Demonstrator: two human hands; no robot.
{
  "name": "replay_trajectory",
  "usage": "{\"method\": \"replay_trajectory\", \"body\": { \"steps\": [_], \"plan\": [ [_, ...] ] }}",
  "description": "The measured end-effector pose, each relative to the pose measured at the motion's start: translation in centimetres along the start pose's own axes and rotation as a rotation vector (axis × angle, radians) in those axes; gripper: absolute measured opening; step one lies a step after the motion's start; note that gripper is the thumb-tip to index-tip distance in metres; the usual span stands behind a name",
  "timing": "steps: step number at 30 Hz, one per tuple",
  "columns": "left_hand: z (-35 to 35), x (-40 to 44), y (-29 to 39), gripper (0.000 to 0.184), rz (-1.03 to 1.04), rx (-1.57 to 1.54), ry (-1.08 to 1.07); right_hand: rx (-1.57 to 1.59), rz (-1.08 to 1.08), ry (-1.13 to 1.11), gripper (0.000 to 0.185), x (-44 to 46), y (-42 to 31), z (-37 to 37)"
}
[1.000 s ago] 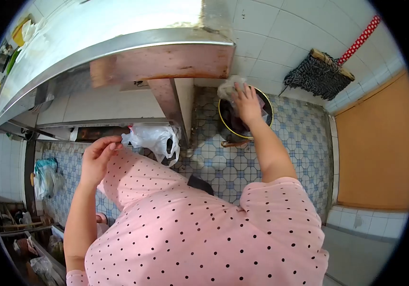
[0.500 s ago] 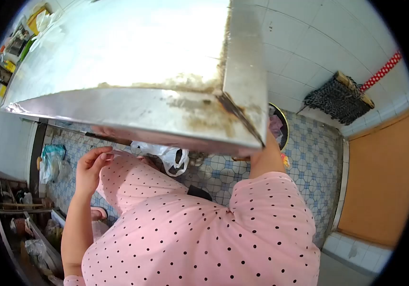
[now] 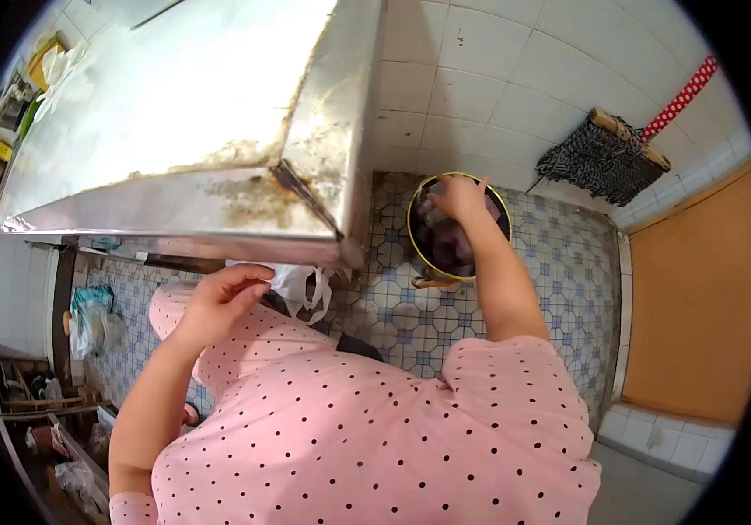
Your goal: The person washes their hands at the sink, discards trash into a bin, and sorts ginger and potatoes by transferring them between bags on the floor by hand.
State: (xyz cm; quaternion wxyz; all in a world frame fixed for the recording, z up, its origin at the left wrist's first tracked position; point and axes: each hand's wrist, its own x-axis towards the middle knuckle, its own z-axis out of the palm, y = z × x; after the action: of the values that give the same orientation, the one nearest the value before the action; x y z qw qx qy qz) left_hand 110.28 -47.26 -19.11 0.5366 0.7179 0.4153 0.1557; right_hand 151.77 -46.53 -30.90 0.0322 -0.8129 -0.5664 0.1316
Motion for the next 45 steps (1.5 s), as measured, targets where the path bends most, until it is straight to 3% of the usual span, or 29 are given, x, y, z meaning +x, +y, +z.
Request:
{"method": "replay_trajectory", "body": {
  "steps": [2, 3, 5, 6, 7, 8, 10, 12, 14, 15, 18, 22, 28, 29, 31, 33, 34, 35, 38, 41, 44, 45],
  "plan": [
    [0.9, 0.4, 0.5, 0.022, 0.035, -0.016, -0.049, -0.019, -0.157, 0.221, 0.037, -1.8, 0.5, 0.1],
    [0.8, 0.3, 0.7, 0.022, 0.047, -0.029, -0.057, 0.134, -0.259, 0.339, 0.025, -4.9, -1.9, -1.7],
    [-0.3, -0.6, 0.9, 0.022, 0.067, 0.027, -0.021, 0.425, -0.607, 0.336, 0.019, -9.0, -5.5, -2.0],
    [-1.2, -1.3, 0.3, 0.021, 0.1, 0.05, 0.026, 0.414, -0.708, 0.25, 0.013, -11.6, -8.6, -2.8],
    [-2.1, -2.5, 0.2, 0.021, 0.053, 0.039, 0.062, 0.583, -1.075, 0.203, 0.012, -12.4, -10.5, -2.4],
    [-3.3, -3.6, -0.5, 0.022, 0.107, 0.027, 0.143, 0.613, -1.228, 0.232, 0.008, -14.0, -14.1, -2.8],
    [-5.8, -7.2, -1.3, 0.024, 0.117, -0.079, 0.369, 0.761, -1.56, 0.186, 0.022, -15.4, -21.6, -4.1],
    [-8.0, -13.2, -2.1, 0.024, 0.112, -0.079, 0.683, 0.682, -1.766, 0.201, 0.023, -16.3, -29.9, -5.4],
    [-8.1, -20.0, -2.6, 0.023, 0.094, -0.06, 0.987, 0.831, -1.889, 0.22, 0.022, -18.9, -38.5, -6.3],
    [-8.2, -23.7, -2.9, 0.023, 0.156, -0.08, 1.14, 0.931, -1.922, 0.123, 0.02, -21.3, -43.1, -7.3],
    [-3.9, -34.6, -3.0, 0.023, 0.085, -0.026, 1.493, 0.977, -2.203, -0.115, 0.019, -29.1, -51.7, -6.6],
    [4.0, -44.9, -4.5, 0.023, -0.132, 0.062, 1.861, 0.801, -2.633, -0.327, 0.021, -40.1, -57.4, -5.7],
    [19.9, -49.4, -5.6, 0.021, -0.255, -0.234, 2.397, 0.553, -3.105, -0.559, 0.02, -54.3, -54.9, -4.9],
    [19.9, -46.7, -8.6, 0.021, -0.322, -0.301, 2.462, 0.573, -3.139, -0.639, 0.019, -52.1, -56.2, -1.9],
    [24.5, -47.9, -12.2, 0.021, -0.373, -0.496, 2.564, 0.547, -3.19, -0.79, 0.017, -56.2, -55.4, 1.2],
    [30.4, -49.2, -16.5, 0.025, -0.791, -0.596, 2.568, 0.532, -3.194, -0.926, 0.016, -58.4, -54.2, 2.9],
    [34.4, -50.2, -19.5, 0.03, -1.135, -0.38, 2.486, 0.524, -3.196, -0.981, 0.015, -59.4, -53.8, 3.5],
    [37.5, -51.2, -21.7, 0.036, -1.455, -0.155, 2.348, 0.478, -3.195, -1.052, 0.014, -59.9, -53.4, 3.9],
    [40.5, -54.3, -23.3, 0.046, -1.974, -0.282, 1.937, 0.378, -3.208, -1.149, 0.014, -61.1, -53.4, 5.5],
    [42.2, -59.6, -27.3, 0.052, -1.793, -0.544, 1.784, 0.33, -3.176, -1.137, 0.015, -62.2, -54.3, 5.6],
    [43.7, -61.7, -31.7, 0.047, -1.764, -0.496, 1.703, 0.444, -3.161, -1.087, 0.017, -62.5, -55.7, 4.8],
    [43.5, -62.1, -32.0, 0.044, -1.818, -0.509, 1.562, 0.455, -3.137, -1.088, 0.017, -62.2, -56.2, 4.6]
  ]
}}
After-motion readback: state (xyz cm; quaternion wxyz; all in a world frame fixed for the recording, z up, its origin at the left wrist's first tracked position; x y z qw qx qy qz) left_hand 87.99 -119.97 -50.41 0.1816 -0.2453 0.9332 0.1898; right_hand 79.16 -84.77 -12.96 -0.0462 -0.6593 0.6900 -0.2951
